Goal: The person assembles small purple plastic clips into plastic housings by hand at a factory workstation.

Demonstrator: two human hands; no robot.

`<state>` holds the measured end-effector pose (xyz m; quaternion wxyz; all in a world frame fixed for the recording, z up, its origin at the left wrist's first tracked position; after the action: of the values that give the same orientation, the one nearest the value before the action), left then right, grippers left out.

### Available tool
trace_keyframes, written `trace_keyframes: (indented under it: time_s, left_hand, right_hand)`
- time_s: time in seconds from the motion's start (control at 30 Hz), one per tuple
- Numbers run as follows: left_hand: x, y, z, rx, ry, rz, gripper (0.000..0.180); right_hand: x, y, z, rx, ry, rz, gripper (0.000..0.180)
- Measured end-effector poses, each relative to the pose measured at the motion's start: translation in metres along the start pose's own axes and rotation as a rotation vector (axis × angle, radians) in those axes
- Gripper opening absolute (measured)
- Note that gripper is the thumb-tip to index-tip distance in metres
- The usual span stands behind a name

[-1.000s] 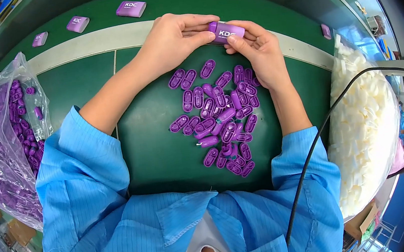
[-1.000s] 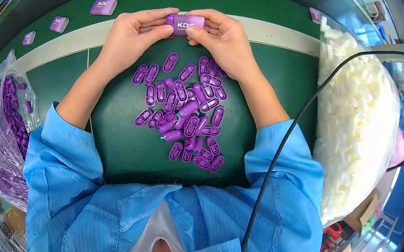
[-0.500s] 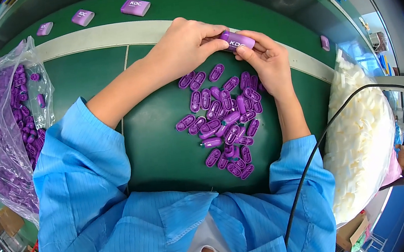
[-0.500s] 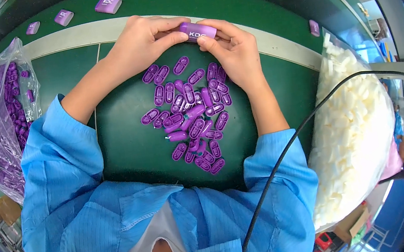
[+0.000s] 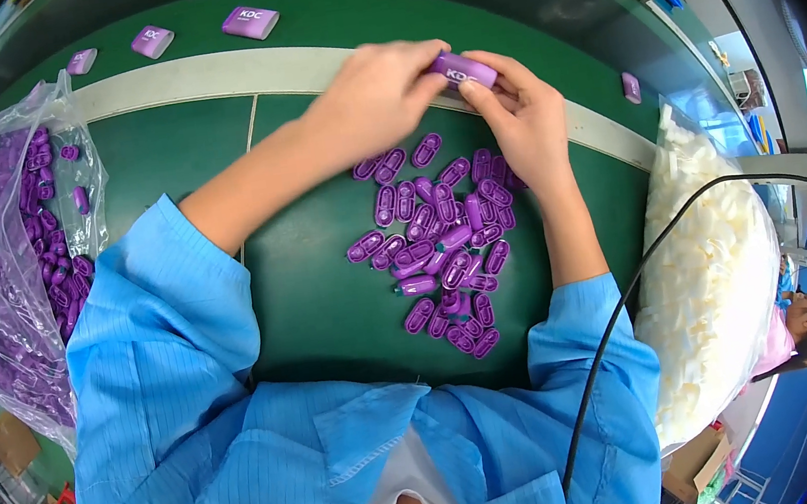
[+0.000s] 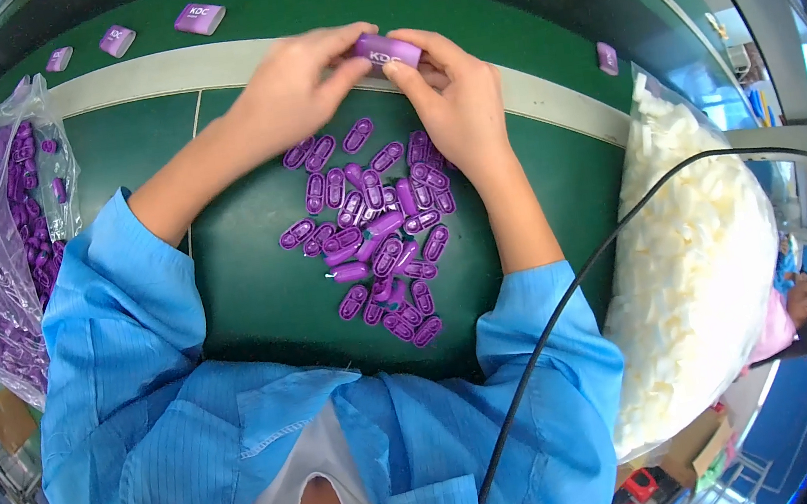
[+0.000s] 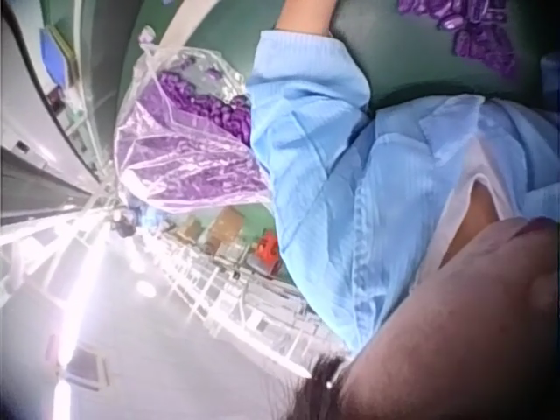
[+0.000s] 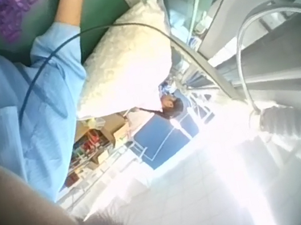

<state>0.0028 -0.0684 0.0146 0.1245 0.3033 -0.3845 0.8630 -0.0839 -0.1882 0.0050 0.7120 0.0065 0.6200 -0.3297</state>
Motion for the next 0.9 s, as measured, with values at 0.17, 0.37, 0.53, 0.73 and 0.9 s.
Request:
trace_keyframes:
  time_s: [0.17, 0.37, 0.53, 0.73, 0.9]
  left_hand:
    - [-0.05, -0.022, 0.012, 0.05, -0.217, 0.066, 0.031]
    - [-0.024, -0.03, 0.015, 0.112, 0.058, 0.137, 0.021]
    - [0.018, 0.007, -0.016, -0.366, 0.059, 0.254, 0.022]
    - [0.011, 0.017, -0.009, -0.45, -0.155, -0.228, 0.016]
    - [-0.014, 0.02, -0.007, -0.39, -0.479, -0.634, 0.027]
  right_hand:
    - [0.024, -0.038, 0.013, 0.232, -0.023, -0.024, 0.029]
    - [0.053, -0.062, 0.016, 0.319, 0.092, 0.083, 0.024]
    - [0.054, -0.058, 0.019, 0.251, 0.086, -0.059, 0.019]
    - [0.064, -0.148, 0.037, 0.655, -0.141, -1.115, 0.027]
    - [0.103, -0.199, 0.062, 0.436, 0.311, -1.337, 0.041]
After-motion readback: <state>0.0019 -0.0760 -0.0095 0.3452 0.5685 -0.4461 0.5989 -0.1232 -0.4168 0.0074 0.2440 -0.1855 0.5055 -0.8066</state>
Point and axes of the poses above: each hand's wrist, its own z-axis towards the middle knuckle, its own y-axis out of the palm, x = y × z, the point moved 6 cm from there along z, towards the middle knuckle, and after that the axes turned 2 degrees about -z, right-handed, at the moved point
